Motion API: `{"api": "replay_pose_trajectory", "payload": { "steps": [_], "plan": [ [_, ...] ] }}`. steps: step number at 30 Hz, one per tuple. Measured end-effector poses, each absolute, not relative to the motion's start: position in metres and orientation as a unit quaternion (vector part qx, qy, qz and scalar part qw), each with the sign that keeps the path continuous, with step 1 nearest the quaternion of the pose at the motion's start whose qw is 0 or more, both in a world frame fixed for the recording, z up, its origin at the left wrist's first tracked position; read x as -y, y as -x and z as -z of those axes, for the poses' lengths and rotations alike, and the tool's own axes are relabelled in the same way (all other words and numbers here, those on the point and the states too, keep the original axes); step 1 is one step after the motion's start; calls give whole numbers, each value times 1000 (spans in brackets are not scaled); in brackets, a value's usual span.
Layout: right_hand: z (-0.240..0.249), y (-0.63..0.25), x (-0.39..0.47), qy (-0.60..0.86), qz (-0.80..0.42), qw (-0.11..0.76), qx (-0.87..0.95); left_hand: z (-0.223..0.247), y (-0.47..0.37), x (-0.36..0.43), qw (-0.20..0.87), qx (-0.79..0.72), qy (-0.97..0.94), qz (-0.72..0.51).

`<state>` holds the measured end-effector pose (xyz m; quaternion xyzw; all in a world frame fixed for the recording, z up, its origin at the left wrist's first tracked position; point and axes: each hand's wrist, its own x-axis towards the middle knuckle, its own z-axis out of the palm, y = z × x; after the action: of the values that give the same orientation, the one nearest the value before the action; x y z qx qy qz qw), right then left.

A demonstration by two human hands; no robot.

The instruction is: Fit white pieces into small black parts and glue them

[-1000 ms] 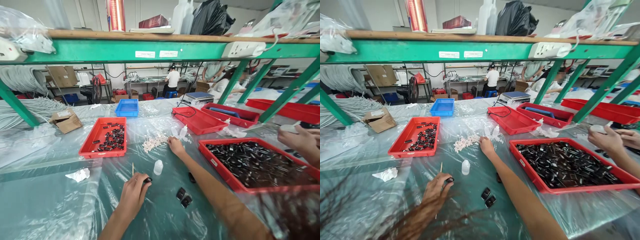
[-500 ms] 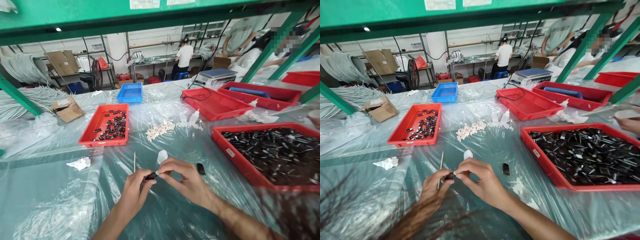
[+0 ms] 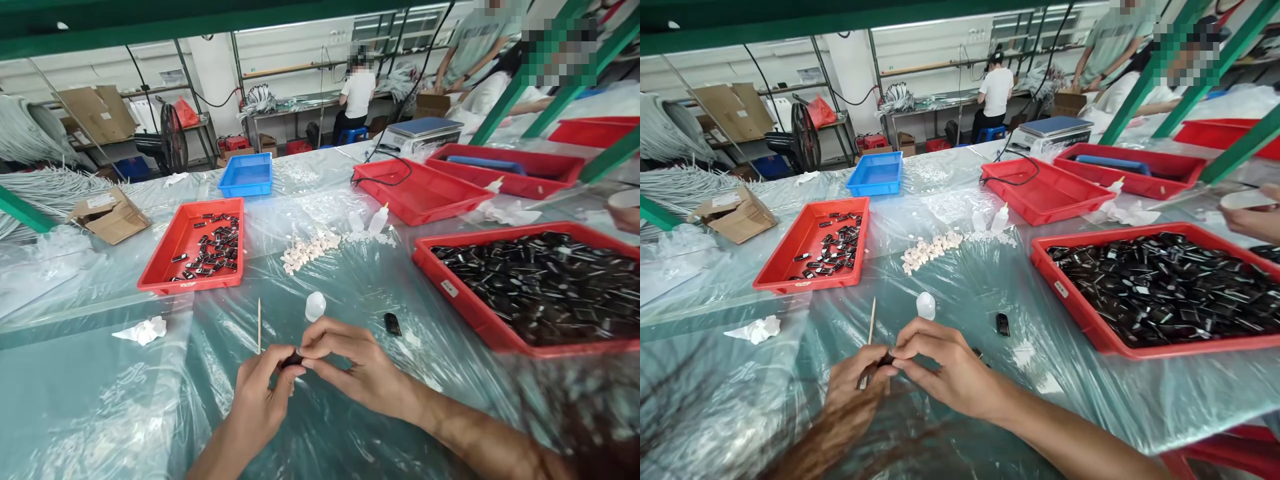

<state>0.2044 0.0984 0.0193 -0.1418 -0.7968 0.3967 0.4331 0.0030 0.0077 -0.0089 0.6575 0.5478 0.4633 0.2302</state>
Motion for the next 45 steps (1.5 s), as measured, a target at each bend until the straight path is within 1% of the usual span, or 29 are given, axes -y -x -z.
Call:
{"api": "replay_pose_trajectory", "payload": {
  "steps": [4, 6, 8, 11, 14, 16, 19, 24, 29, 32, 37, 43, 45],
  "plan": [
    [-21, -207, -109, 120, -408, 401, 811, 3, 0, -10, 210, -585, -663, -417],
    [-20, -211, -128, 156, -409, 365, 822, 0, 1, -14, 219, -599, -657, -401],
    [-17, -223, -159, 248, -385, 347, 818, -3, 3, -17, 242, -600, -650, -399],
    [-6, -254, -217, 419, -302, 383, 766, -6, 6, -20, 275, -594, -640, -402],
    [9, -287, -264, 569, -218, 368, 702, -6, 9, -19, 279, -606, -637, -386],
    [19, -301, -285, 633, -180, 343, 670, -5, 9, -19, 297, -605, -640, -369],
    [31, -305, -304, 683, -141, 307, 648, -3, 8, -18, 355, -588, -638, -348],
    [43, -302, -323, 705, -100, 259, 653, -2, 9, -16, 408, -590, -606, -342],
    [53, -309, -338, 709, -76, 217, 666, 2, 19, -11, 400, -613, -590, -340],
    [58, -310, -343, 705, -78, 198, 676, 3, 17, -8, 402, -639, -575, -316],
    [60, -308, -339, 689, -91, 180, 696, 0, 9, -4, 377, -665, -562, -315],
    [59, -305, -327, 684, -86, 157, 707, 11, 26, -8, 390, -651, -586, -284],
    [59, -305, -324, 682, -86, 156, 709, 17, 29, -11, 379, -643, -599, -289]
  ]
}}
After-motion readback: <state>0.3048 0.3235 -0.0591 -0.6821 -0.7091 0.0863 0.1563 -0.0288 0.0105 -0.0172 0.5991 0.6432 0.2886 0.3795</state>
